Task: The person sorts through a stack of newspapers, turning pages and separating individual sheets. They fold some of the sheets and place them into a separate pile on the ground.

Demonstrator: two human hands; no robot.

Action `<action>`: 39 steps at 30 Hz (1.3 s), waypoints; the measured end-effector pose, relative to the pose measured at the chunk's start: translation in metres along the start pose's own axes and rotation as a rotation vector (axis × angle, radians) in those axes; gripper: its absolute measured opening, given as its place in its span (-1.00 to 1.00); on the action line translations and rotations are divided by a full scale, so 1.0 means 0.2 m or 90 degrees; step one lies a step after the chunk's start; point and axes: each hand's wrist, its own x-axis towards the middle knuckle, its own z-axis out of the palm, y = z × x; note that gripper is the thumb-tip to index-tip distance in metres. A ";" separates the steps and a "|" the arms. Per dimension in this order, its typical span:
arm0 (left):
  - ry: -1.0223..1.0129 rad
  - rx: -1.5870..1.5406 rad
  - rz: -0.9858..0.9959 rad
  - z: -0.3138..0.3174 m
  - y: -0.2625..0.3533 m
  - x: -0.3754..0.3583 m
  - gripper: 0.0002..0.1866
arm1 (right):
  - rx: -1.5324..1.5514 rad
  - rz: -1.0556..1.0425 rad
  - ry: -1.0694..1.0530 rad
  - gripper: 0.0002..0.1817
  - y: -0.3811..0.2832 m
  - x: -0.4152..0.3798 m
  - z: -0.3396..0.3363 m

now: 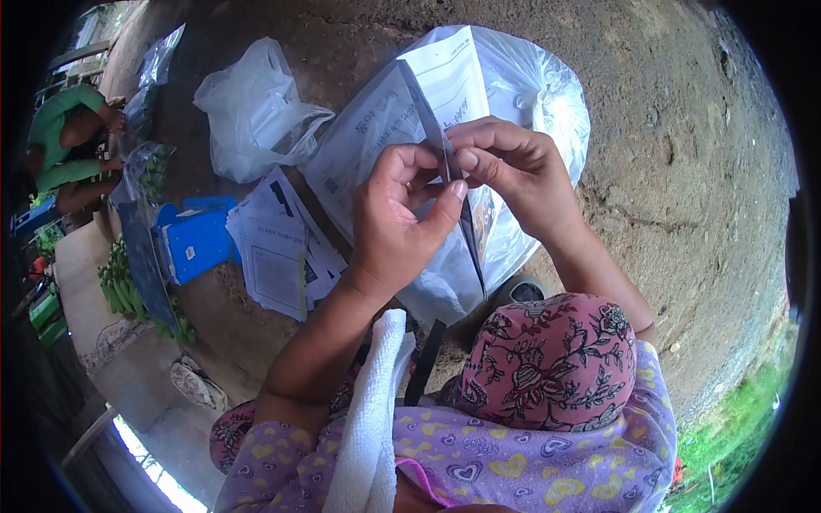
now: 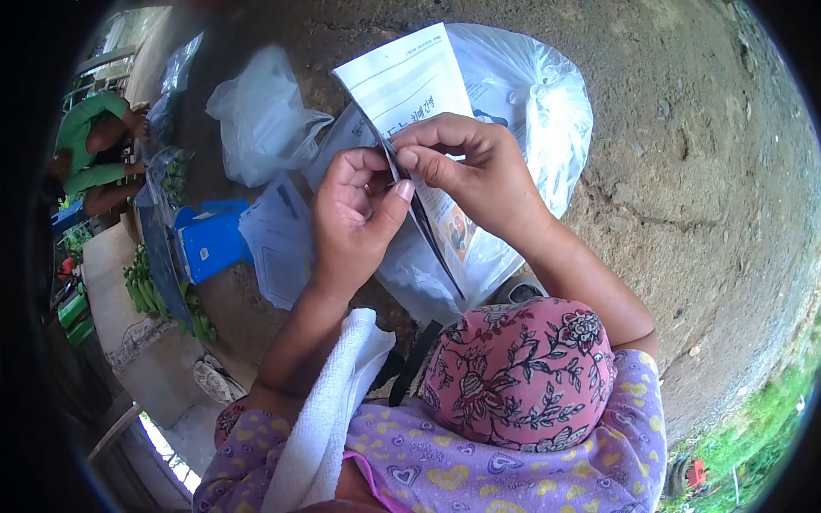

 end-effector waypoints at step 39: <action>0.107 0.543 0.019 -0.62 -0.37 0.01 -0.90 | -0.822 -0.109 0.284 -0.50 0.35 0.20 -0.69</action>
